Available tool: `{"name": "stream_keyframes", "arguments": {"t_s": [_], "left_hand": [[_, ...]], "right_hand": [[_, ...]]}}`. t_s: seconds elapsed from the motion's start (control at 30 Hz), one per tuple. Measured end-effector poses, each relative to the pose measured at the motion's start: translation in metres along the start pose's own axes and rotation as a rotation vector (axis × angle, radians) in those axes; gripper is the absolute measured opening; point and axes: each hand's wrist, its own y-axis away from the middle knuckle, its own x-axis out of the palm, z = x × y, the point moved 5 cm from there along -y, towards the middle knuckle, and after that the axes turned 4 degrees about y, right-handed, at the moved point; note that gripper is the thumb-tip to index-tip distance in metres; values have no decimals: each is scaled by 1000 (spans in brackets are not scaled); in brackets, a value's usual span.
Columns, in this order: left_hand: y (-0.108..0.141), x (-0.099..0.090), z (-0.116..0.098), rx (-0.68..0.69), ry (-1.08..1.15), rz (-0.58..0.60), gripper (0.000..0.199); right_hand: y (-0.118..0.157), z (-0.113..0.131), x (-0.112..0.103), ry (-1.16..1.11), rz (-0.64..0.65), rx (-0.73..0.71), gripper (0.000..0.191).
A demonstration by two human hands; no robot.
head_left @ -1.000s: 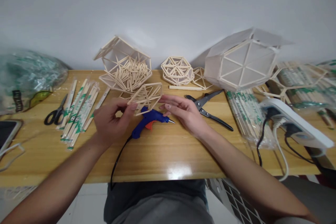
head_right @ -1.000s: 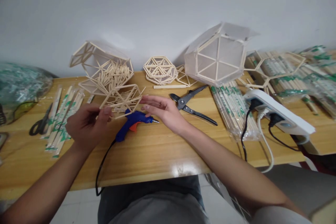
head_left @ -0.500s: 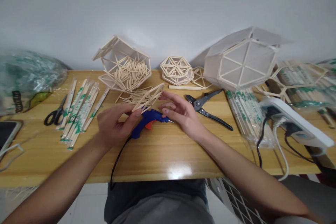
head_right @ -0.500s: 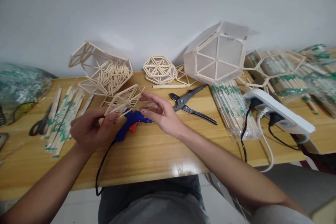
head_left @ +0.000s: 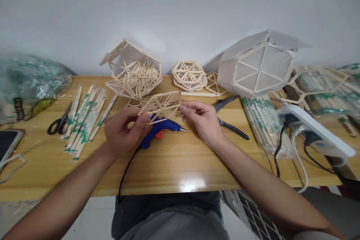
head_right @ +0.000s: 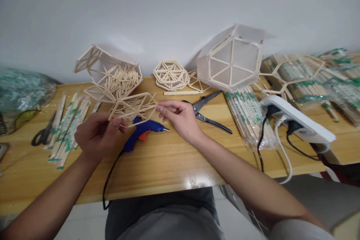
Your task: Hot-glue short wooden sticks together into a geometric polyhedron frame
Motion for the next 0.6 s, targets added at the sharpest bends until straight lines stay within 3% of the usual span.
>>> {"name": "stream_keyframes", "arguments": {"t_s": [0.33,0.6], "left_hand": [[-2,0,3,-102,-3,-18,17],[-19,8,7,-300,256,59,34]], "right_hand": [[1,4,1,14,16,33,37],[0,4,1,-42,85,36,32]]}}
